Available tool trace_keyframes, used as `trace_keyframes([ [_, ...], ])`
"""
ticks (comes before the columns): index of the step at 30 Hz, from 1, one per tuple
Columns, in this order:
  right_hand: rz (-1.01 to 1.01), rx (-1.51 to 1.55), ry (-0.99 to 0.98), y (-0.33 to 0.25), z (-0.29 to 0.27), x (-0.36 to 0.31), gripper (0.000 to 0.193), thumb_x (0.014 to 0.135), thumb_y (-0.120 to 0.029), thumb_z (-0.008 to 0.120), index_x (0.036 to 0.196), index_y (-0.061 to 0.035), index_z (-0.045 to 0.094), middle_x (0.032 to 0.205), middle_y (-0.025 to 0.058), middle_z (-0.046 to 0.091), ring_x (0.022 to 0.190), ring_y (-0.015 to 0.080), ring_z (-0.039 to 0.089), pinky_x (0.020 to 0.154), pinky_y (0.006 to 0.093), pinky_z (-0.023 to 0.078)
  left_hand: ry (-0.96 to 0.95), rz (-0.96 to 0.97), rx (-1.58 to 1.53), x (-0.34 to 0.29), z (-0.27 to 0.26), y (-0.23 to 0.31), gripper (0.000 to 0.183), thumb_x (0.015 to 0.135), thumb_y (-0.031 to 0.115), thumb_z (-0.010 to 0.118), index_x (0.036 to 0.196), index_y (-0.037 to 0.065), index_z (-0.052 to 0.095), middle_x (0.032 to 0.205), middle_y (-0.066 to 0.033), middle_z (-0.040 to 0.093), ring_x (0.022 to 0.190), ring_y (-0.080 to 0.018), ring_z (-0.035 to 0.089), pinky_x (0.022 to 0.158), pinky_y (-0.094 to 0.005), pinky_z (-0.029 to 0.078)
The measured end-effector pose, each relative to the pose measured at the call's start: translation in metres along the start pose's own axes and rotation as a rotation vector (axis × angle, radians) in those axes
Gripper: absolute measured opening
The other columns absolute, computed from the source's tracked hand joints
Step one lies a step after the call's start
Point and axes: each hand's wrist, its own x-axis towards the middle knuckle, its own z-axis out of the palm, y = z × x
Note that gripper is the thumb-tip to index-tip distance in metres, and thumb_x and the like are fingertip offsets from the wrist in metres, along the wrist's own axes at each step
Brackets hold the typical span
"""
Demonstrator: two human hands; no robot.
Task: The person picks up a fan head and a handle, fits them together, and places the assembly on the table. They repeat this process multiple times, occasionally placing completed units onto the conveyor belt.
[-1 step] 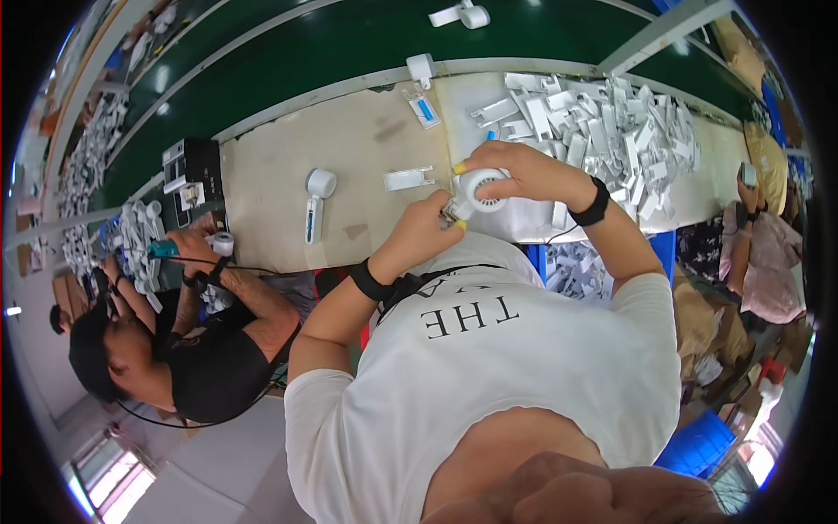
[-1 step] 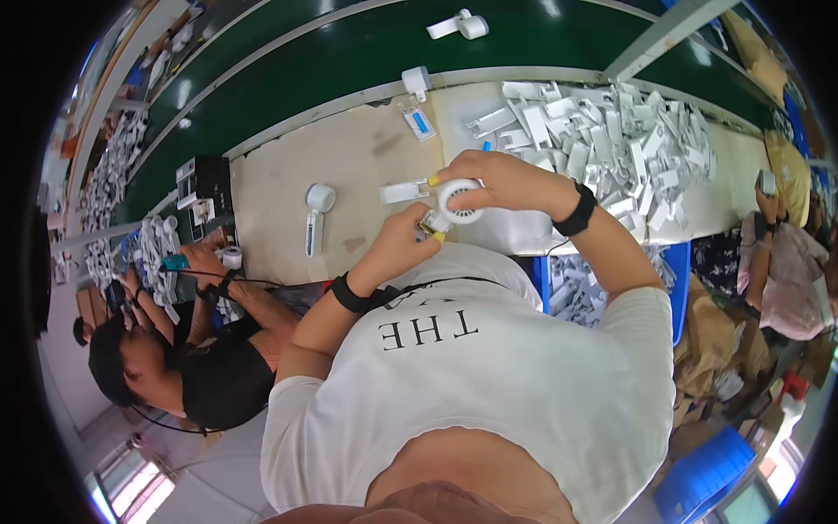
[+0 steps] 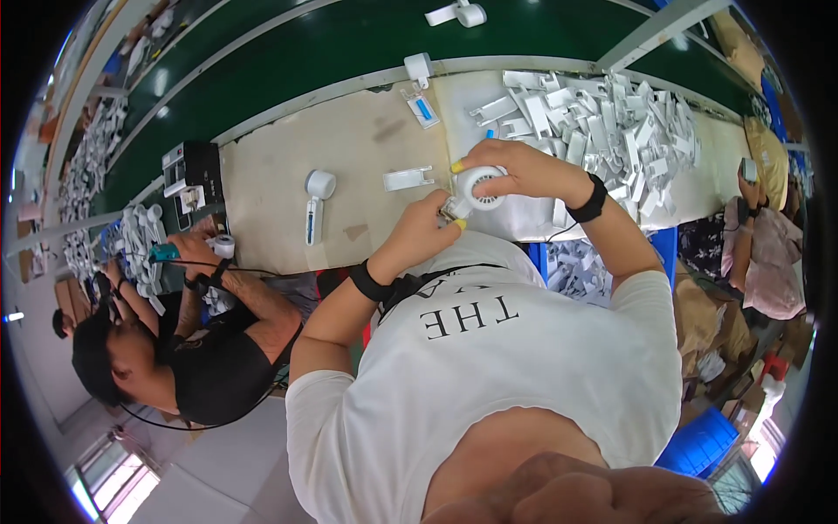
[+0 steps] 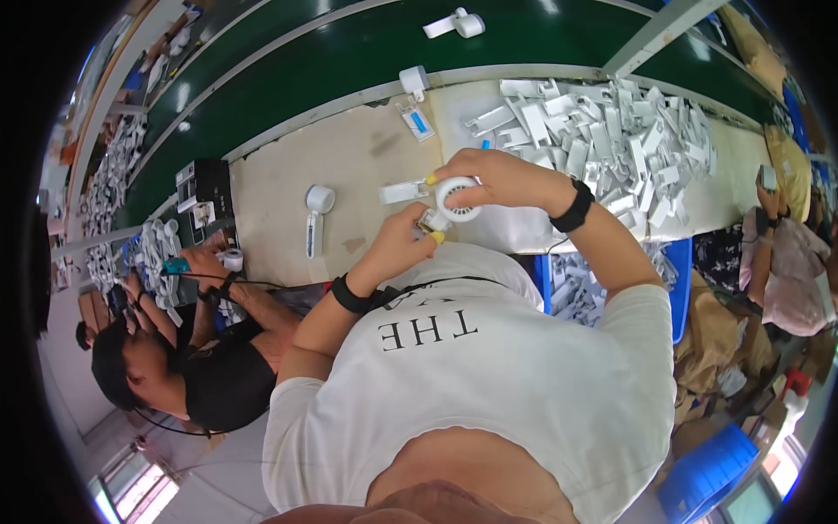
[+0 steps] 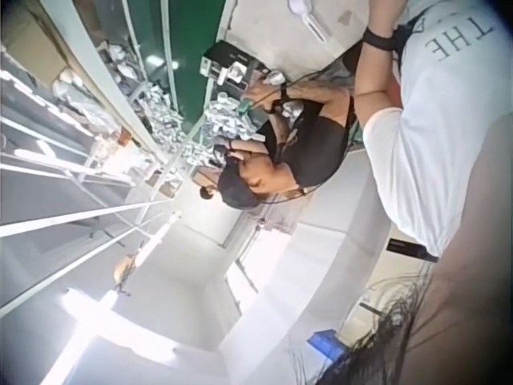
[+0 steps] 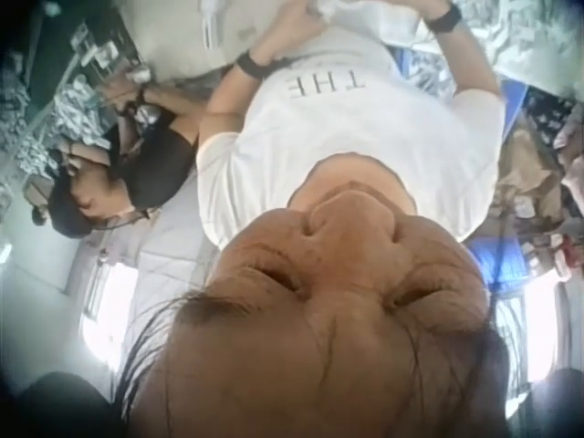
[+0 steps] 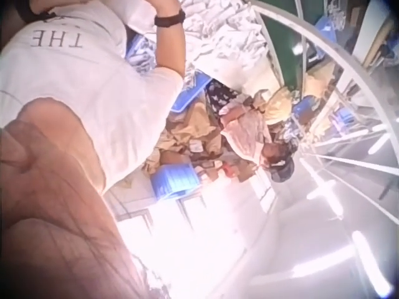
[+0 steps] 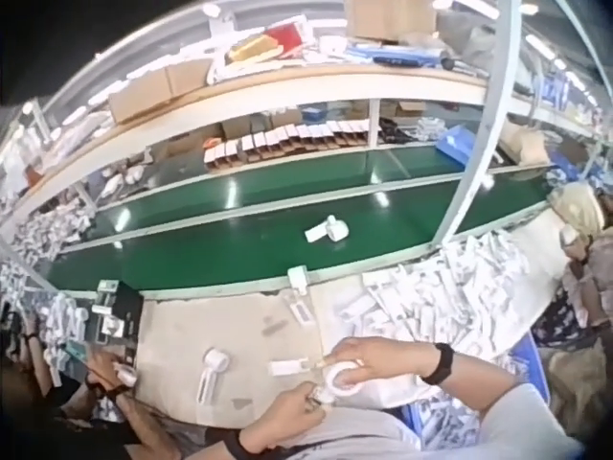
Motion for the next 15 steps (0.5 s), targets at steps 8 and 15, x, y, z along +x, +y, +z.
trace_keyframes([
  [8,0.183,0.597,0.258,0.053,0.019,0.028,0.032,0.085,-0.028,0.055,0.108,-0.0050,0.057,0.090,0.0097,0.060,0.084,0.0212,0.058,0.074,0.0298,0.045,0.051,-0.186,-0.689,0.007,-0.011,0.003,0.017,0.086,0.009,0.048,0.098,0.000,0.054,0.085,-0.0099,0.062,0.073,-0.0150,0.062,0.060,-0.0261,0.051],
  [15,0.610,-0.347,0.284,0.121,0.122,0.006,0.047,0.084,-0.044,0.048,0.114,-0.0085,0.050,0.083,0.0215,0.062,0.079,0.0377,0.060,0.068,0.0458,0.046,0.175,-0.021,-1.118,0.012,-0.027,-0.001,0.026,0.086,0.012,0.050,0.108,-0.002,0.053,0.101,-0.0164,0.061,0.087,-0.0221,0.062,0.080,-0.0307,0.048],
])
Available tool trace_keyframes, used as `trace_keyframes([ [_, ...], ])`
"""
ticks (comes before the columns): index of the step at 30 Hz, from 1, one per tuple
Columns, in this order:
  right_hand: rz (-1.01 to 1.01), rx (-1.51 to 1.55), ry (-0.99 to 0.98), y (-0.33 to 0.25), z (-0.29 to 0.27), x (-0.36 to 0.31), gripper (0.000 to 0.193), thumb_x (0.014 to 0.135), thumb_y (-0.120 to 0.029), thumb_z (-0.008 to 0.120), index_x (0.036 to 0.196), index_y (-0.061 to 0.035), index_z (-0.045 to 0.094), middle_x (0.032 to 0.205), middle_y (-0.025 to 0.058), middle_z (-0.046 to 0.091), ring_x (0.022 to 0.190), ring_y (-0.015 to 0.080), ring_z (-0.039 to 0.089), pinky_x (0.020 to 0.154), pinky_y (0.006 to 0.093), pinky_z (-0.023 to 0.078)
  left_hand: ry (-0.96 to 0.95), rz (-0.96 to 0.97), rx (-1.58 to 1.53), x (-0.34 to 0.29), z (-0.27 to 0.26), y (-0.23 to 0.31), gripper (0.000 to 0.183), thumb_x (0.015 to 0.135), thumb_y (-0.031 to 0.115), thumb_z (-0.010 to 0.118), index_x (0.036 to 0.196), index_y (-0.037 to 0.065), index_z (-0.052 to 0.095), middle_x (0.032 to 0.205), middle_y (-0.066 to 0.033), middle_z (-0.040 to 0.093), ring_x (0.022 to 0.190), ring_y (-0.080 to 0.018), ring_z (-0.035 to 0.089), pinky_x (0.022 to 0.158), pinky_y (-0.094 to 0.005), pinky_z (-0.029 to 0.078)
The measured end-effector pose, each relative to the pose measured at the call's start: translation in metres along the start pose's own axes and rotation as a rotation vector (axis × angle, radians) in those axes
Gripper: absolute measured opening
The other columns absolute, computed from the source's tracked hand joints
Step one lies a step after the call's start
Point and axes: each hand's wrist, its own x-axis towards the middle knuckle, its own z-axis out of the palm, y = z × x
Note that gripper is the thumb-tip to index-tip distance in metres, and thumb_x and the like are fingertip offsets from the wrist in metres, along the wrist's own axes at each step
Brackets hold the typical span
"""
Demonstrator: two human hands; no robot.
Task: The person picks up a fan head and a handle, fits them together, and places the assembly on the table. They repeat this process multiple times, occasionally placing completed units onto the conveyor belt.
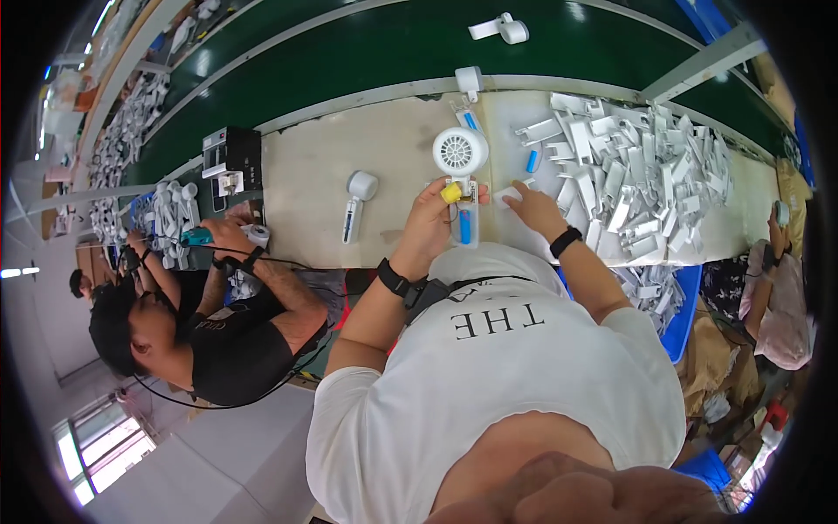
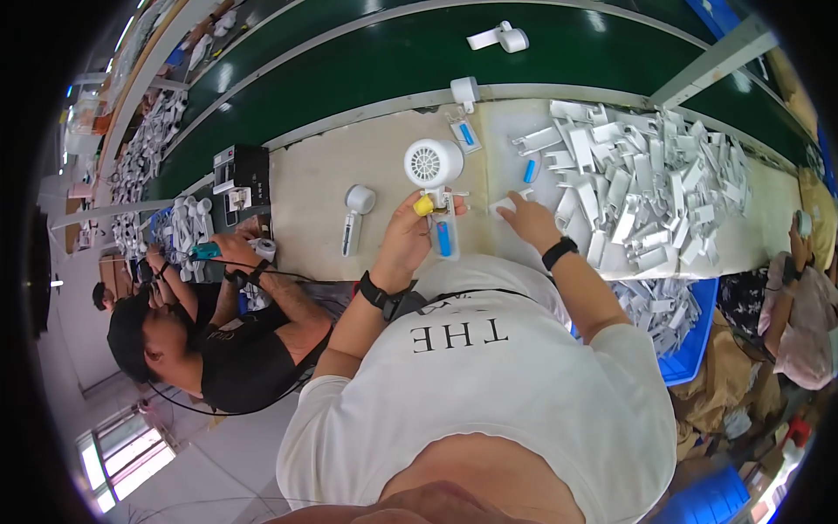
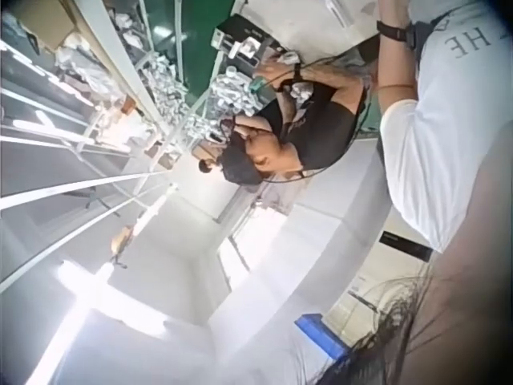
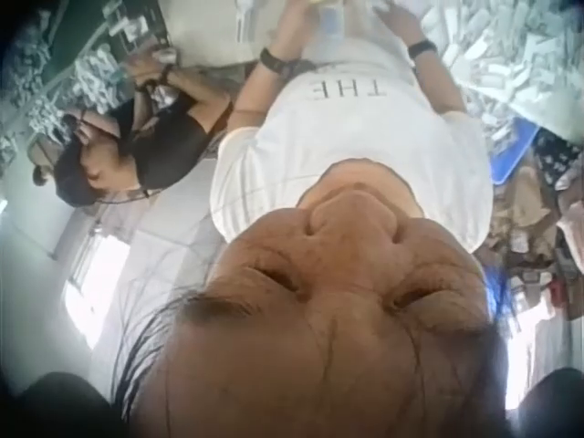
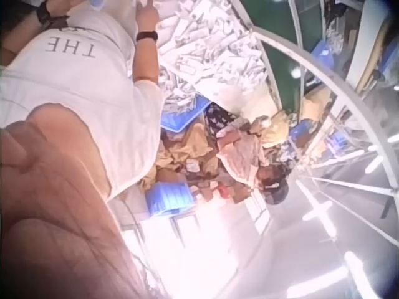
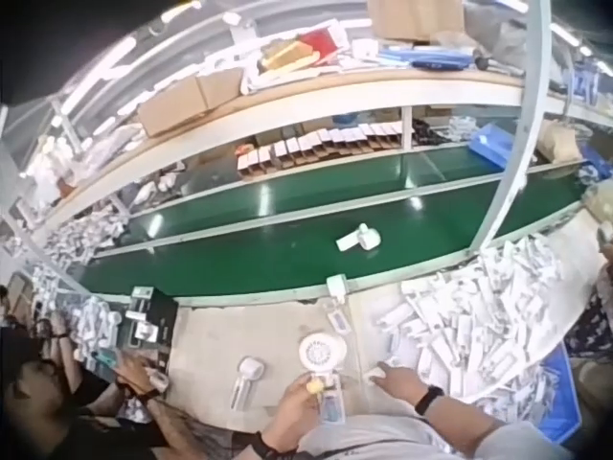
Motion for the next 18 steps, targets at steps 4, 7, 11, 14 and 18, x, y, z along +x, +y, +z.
trace_keyframes([
  [4,0.092,0.019,-0.118,-0.018,-0.004,-0.008,0.043,0.083,-0.041,0.050,0.111,-0.0078,0.050,0.088,0.0217,0.060,0.083,0.0357,0.059,0.068,0.0442,0.047,0.051,0.009,0.008,-0.001,0.002,0.006,0.028,0.086,0.014,0.051,0.109,-0.001,0.052,0.100,-0.0153,0.061,0.089,-0.0211,0.061,0.081,-0.0290,0.047],
  [7,0.054,-0.285,-0.112,-0.026,-0.005,-0.019,0.035,0.079,-0.032,0.055,0.103,-0.0072,0.052,0.096,0.0185,0.057,0.085,0.0321,0.057,0.070,0.0410,0.047,0.053,0.016,0.107,-0.001,-0.002,0.009,0.029,0.086,0.015,0.052,0.110,-0.001,0.052,0.102,-0.0146,0.061,0.088,-0.0199,0.061,0.079,-0.0290,0.047],
  [11,-0.237,-0.423,0.420,0.012,0.031,-0.016,0.031,0.073,-0.023,0.059,0.099,-0.0075,0.052,0.103,0.0159,0.052,0.088,0.0294,0.055,0.074,0.0397,0.045,0.042,0.112,0.272,0.003,-0.006,0.009,0.028,0.086,0.012,0.051,0.111,-0.001,0.051,0.104,-0.0140,0.060,0.088,-0.0190,0.060,0.078,-0.0297,0.048],
  [14,-0.220,-0.250,0.364,0.031,0.033,-0.003,0.034,0.067,-0.009,0.063,0.097,-0.0038,0.050,0.107,0.0160,0.052,0.099,0.0288,0.051,0.081,0.0399,0.041,0.056,0.146,0.289,0.003,-0.005,0.009,0.028,0.087,0.009,0.050,0.112,-0.001,0.049,0.105,-0.0136,0.060,0.087,-0.0192,0.061,0.077,-0.0297,0.049],
  [18,-0.118,0.080,0.418,0.023,0.022,0.000,0.040,0.072,-0.010,0.060,0.108,0.0007,0.048,0.101,0.0134,0.054,0.087,0.0250,0.053,0.073,0.0371,0.043,0.115,0.193,0.284,-0.001,0.005,0.014,0.029,0.089,0.011,0.048,0.116,0.000,0.046,0.108,-0.0130,0.058,0.086,-0.0194,0.062,0.074,-0.0280,0.050],
])
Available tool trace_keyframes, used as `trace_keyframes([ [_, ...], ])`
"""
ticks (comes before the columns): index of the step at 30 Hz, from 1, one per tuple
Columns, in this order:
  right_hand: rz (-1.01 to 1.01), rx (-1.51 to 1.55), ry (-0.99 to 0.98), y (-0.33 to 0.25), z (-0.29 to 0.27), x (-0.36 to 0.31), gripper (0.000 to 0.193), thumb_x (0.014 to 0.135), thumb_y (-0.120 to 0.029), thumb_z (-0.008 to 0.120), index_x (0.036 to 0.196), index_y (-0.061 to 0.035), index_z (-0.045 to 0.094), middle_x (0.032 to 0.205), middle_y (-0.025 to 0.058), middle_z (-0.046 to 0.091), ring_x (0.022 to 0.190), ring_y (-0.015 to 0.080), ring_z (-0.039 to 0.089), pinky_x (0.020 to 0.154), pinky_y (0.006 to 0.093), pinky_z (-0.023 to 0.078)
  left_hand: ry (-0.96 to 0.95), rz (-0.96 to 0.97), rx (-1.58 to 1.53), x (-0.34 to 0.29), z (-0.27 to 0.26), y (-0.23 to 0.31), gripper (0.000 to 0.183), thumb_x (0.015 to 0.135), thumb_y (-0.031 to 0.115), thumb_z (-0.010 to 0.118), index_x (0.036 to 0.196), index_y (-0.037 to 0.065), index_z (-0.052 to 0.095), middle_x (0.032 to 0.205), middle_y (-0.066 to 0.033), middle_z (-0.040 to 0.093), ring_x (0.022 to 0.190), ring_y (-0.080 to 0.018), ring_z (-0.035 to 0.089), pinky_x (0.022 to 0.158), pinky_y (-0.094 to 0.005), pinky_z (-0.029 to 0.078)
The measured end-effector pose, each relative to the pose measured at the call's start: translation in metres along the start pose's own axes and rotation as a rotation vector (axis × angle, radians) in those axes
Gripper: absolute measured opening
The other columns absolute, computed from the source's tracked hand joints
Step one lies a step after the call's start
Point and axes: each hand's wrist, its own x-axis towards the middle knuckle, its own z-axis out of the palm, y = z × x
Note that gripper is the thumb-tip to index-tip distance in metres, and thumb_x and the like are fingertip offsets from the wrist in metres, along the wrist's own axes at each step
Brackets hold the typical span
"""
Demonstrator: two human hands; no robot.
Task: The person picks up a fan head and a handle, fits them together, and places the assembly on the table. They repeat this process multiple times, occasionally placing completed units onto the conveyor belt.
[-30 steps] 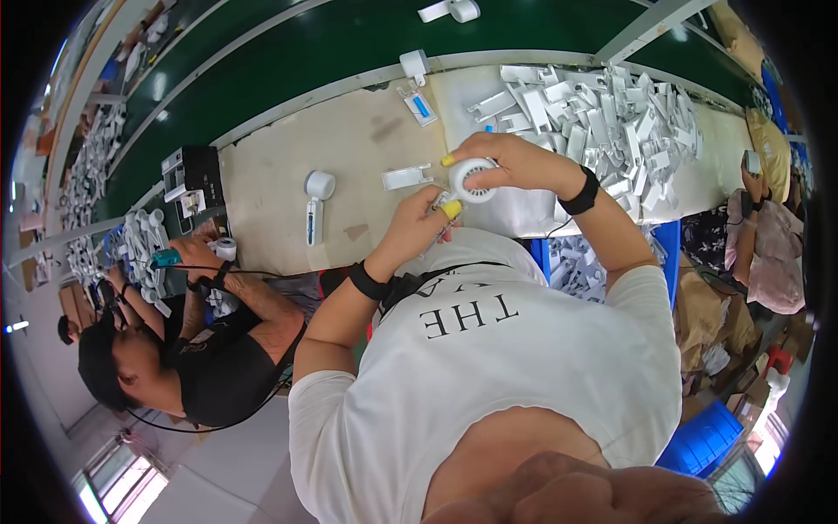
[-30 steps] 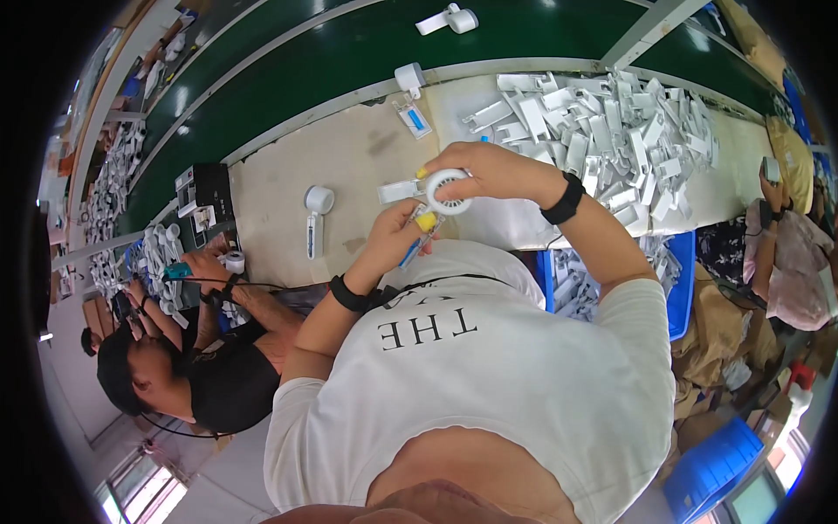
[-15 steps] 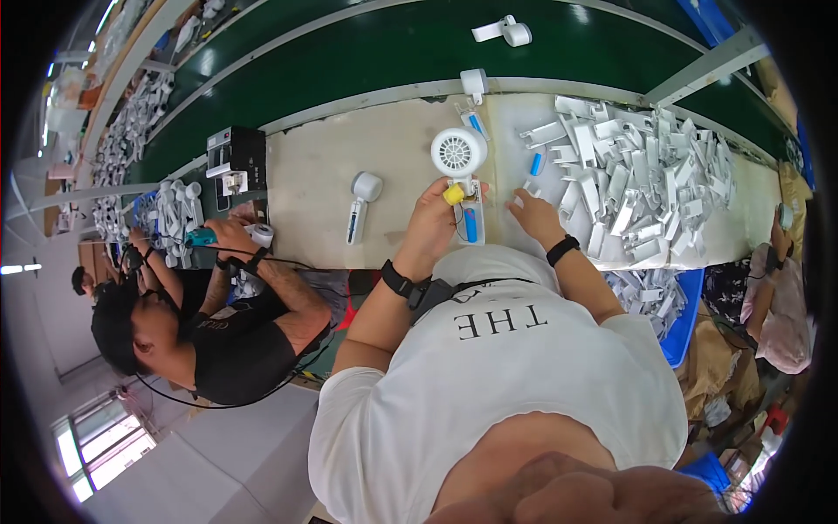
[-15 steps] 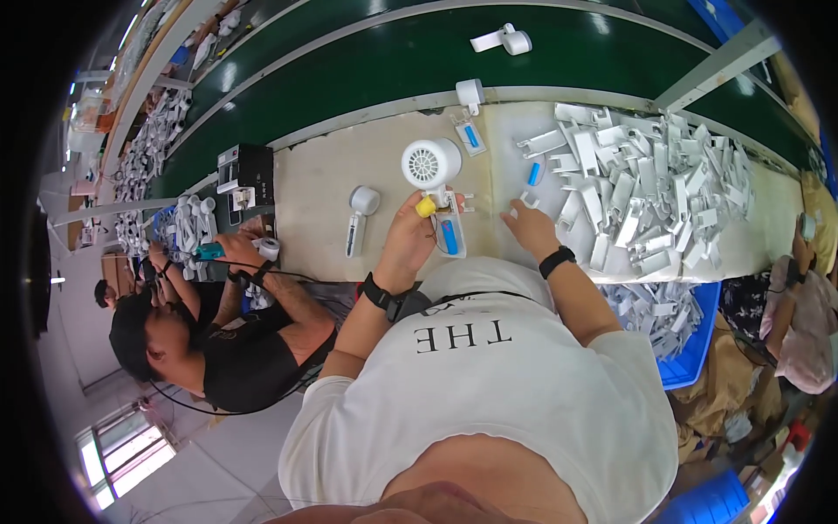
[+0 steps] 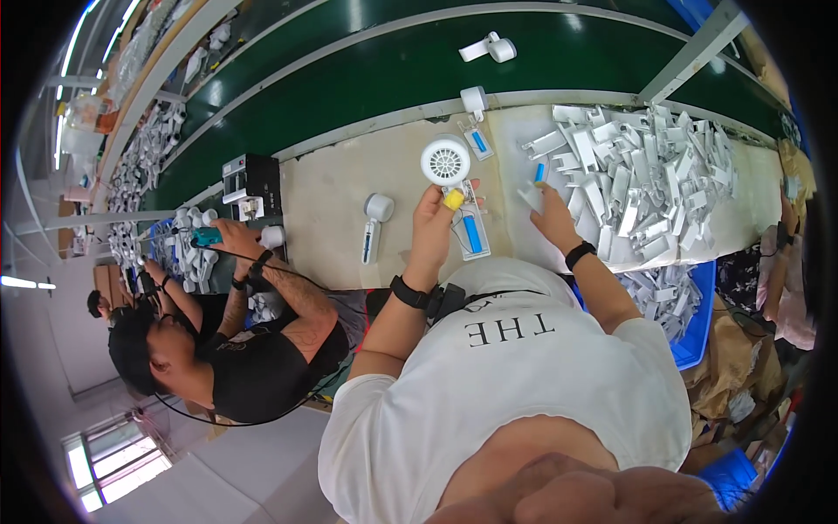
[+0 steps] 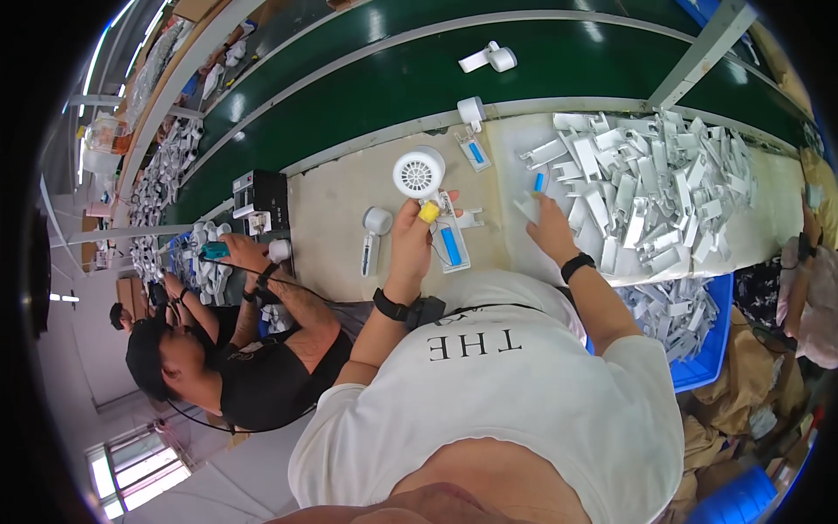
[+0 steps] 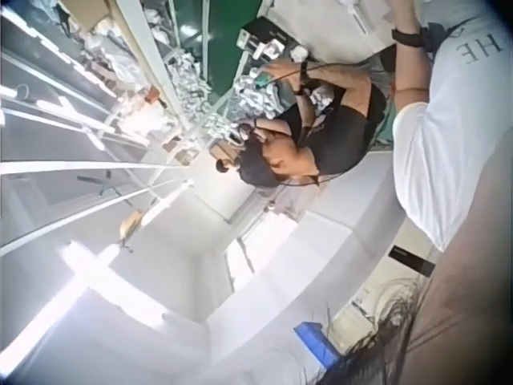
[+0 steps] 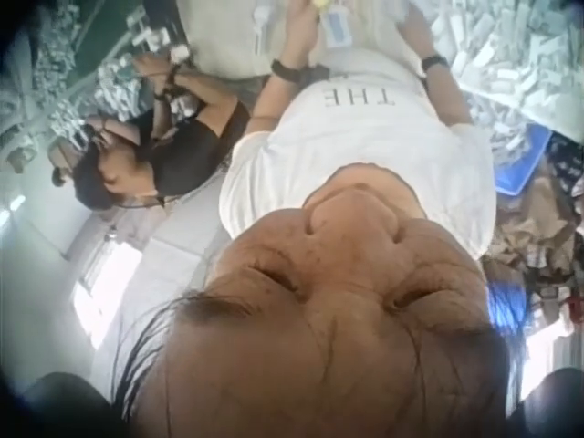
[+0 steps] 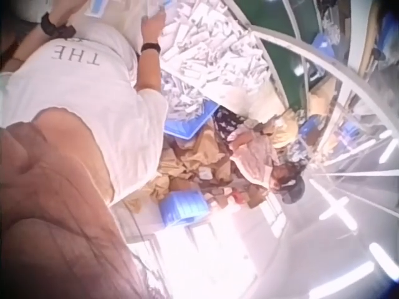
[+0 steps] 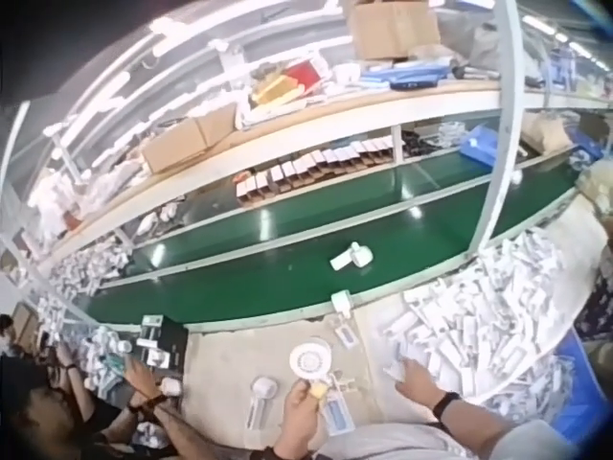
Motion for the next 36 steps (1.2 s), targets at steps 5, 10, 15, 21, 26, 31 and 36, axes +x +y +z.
trace_keyframes([
  [5,0.395,1.261,-0.311,-0.073,-0.087,0.024,0.052,0.082,-0.016,0.060,0.126,0.0006,0.038,0.105,0.0039,0.052,0.092,0.0125,0.051,0.078,0.0271,0.043,-0.002,0.071,-0.053,-0.002,-0.003,0.003,0.030,0.090,0.013,0.047,0.117,0.002,0.044,0.112,-0.0120,0.057,0.086,-0.0190,0.062,0.068,-0.0253,0.051],
  [10,0.072,1.284,-0.252,-0.127,-0.134,0.014,0.054,0.075,-0.004,0.061,0.124,0.0014,0.041,0.118,0.0080,0.047,0.110,0.0163,0.045,0.095,0.0289,0.033,0.091,0.240,-0.085,-0.001,0.005,0.009,0.028,0.089,0.010,0.047,0.115,0.002,0.046,0.113,-0.0110,0.055,0.091,-0.0195,0.060,0.067,-0.0282,0.053],
  [15,-0.183,0.843,-0.087,-0.147,-0.146,0.009,0.055,0.070,-0.004,0.066,0.121,-0.0008,0.045,0.114,0.0102,0.051,0.105,0.0202,0.049,0.091,0.0298,0.036,0.054,0.294,-0.157,-0.002,0.000,0.005,0.024,0.087,0.006,0.051,0.110,0.000,0.050,0.108,-0.0086,0.055,0.101,-0.0207,0.055,0.073,-0.0392,0.055],
  [21,-0.414,0.264,0.123,-0.174,-0.156,0.013,0.052,0.066,-0.009,0.070,0.114,-0.0046,0.051,0.111,0.0145,0.055,0.106,0.0297,0.051,0.088,0.0353,0.041,0.066,0.248,-0.296,-0.007,0.001,-0.005,0.024,0.086,0.005,0.052,0.110,0.002,0.051,0.110,-0.0093,0.055,0.100,-0.0205,0.056,0.080,-0.0392,0.052],
  [26,-0.499,0.049,0.189,-0.188,-0.163,0.024,0.051,0.066,-0.008,0.068,0.113,-0.0054,0.052,0.114,0.0120,0.054,0.111,0.0285,0.049,0.088,0.0376,0.042,0.047,0.212,-0.350,-0.012,0.008,-0.005,0.027,0.085,0.005,0.052,0.112,0.002,0.050,0.115,-0.0121,0.053,0.103,-0.0220,0.054,0.084,-0.0358,0.049],
  [31,-0.485,0.125,0.158,-0.190,-0.158,0.029,0.050,0.065,-0.003,0.066,0.113,-0.0053,0.052,0.115,0.0109,0.054,0.109,0.0284,0.050,0.089,0.0379,0.042,0.026,0.244,-0.447,-0.015,0.013,-0.008,0.033,0.085,0.004,0.050,0.118,0.002,0.045,0.119,-0.0148,0.050,0.106,-0.0241,0.053,0.086,-0.0356,0.047],
  [36,-0.543,0.164,0.228,-0.186,-0.156,0.028,0.052,0.062,-0.001,0.065,0.113,-0.0055,0.052,0.114,0.0114,0.055,0.103,0.0297,0.052,0.086,0.0373,0.043,0.002,0.326,-0.391,-0.018,0.019,-0.004,0.033,0.086,0.006,0.051,0.118,0.001,0.045,0.119,-0.0160,0.050,0.105,-0.0250,0.053,0.085,-0.0366,0.047],
])
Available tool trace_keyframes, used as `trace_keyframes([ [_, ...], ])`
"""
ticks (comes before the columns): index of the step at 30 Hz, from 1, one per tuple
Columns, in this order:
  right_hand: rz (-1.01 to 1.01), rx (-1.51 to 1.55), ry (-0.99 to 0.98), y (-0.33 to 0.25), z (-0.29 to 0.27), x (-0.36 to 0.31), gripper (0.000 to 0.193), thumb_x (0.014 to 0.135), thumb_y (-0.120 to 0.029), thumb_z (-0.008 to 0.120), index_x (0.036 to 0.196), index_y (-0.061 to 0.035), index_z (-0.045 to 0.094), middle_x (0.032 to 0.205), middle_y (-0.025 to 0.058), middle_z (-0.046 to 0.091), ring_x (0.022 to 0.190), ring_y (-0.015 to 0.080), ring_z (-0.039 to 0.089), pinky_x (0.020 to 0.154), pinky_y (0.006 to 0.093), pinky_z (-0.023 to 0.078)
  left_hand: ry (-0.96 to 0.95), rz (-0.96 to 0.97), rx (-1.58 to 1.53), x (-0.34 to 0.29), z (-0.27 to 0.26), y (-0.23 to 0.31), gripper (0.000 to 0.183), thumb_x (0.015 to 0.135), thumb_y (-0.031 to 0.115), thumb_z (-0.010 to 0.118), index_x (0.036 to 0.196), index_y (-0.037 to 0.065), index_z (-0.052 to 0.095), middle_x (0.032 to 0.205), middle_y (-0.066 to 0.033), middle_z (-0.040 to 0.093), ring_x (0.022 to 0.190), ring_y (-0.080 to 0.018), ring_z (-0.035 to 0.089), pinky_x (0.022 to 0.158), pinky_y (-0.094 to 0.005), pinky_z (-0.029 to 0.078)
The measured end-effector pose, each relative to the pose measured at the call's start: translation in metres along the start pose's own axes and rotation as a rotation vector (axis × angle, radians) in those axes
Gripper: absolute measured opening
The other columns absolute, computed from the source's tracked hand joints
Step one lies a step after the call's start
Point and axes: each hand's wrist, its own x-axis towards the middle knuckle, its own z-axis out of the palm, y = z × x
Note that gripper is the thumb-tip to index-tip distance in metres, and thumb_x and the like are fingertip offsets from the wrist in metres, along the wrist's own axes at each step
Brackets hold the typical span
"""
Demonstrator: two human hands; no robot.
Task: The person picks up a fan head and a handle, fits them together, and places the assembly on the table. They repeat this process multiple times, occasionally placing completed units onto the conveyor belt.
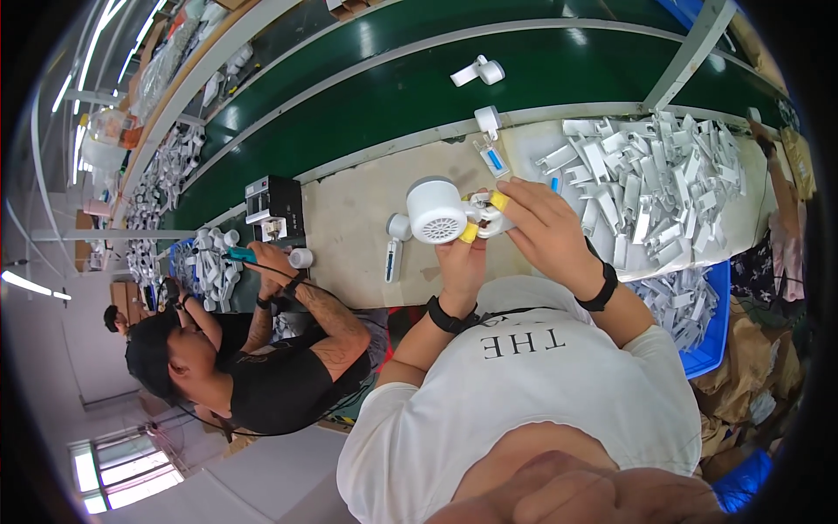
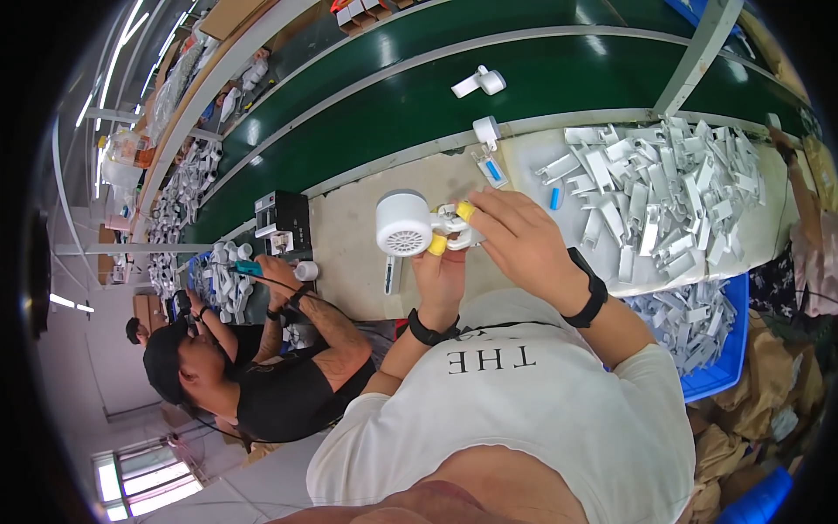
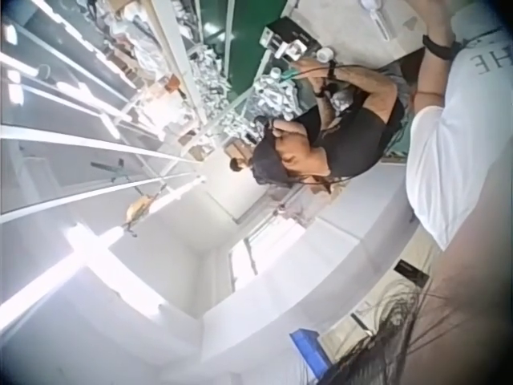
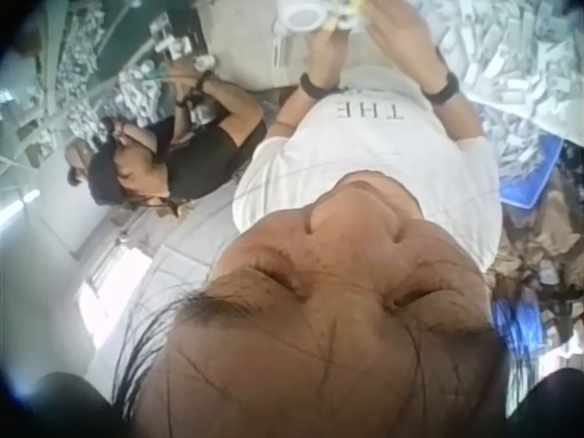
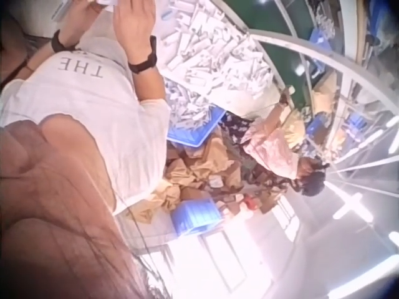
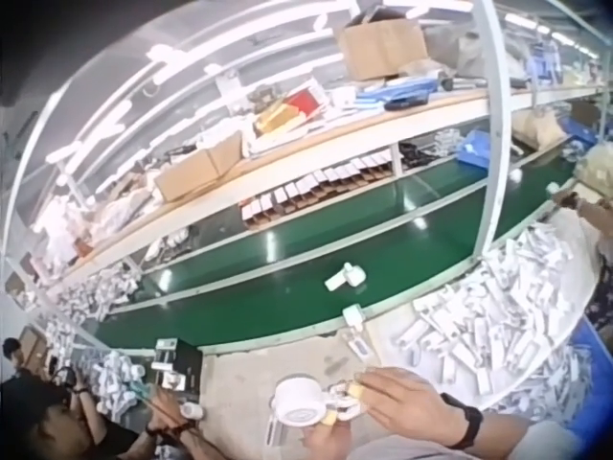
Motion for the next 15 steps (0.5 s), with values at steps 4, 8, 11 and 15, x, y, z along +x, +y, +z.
trace_keyframes([
  [4,0.149,0.124,0.059,0.004,-0.008,-0.016,0.053,0.059,-0.003,0.067,0.110,-0.0055,0.053,0.113,0.0109,0.055,0.095,0.0289,0.053,0.081,0.0358,0.043,-0.051,0.045,0.032,0.006,-0.002,0.007,0.032,0.087,0.009,0.050,0.117,0.001,0.046,0.116,-0.0174,0.052,0.102,-0.0251,0.055,0.079,-0.0385,0.051],
  [8,0.105,0.215,-0.052,-0.006,-0.013,-0.019,0.052,0.060,-0.003,0.067,0.110,-0.0056,0.052,0.114,0.0104,0.055,0.092,0.0278,0.053,0.080,0.0357,0.043,-0.027,0.006,0.066,0.007,-0.002,0.004,0.031,0.088,0.010,0.049,0.117,0.000,0.045,0.116,-0.0186,0.052,0.100,-0.0244,0.056,0.077,-0.0376,0.052],
  [11,0.010,0.161,-0.038,-0.015,-0.004,-0.018,0.055,0.060,-0.003,0.066,0.111,-0.0060,0.049,0.115,0.0109,0.055,0.091,0.0285,0.053,0.079,0.0358,0.043,0.029,-0.040,0.127,0.006,-0.004,0.002,0.032,0.088,0.009,0.050,0.118,0.000,0.045,0.117,-0.0190,0.051,0.101,-0.0238,0.056,0.079,-0.0345,0.051],
  [15,0.058,0.053,-0.002,-0.010,-0.008,-0.008,0.054,0.060,-0.003,0.067,0.112,-0.0057,0.049,0.116,0.0108,0.054,0.091,0.0291,0.053,0.080,0.0352,0.043,-0.014,0.021,0.092,0.008,-0.003,0.000,0.033,0.087,0.008,0.050,0.119,0.001,0.044,0.119,-0.0187,0.050,0.102,-0.0222,0.055,0.079,-0.0307,0.050],
])
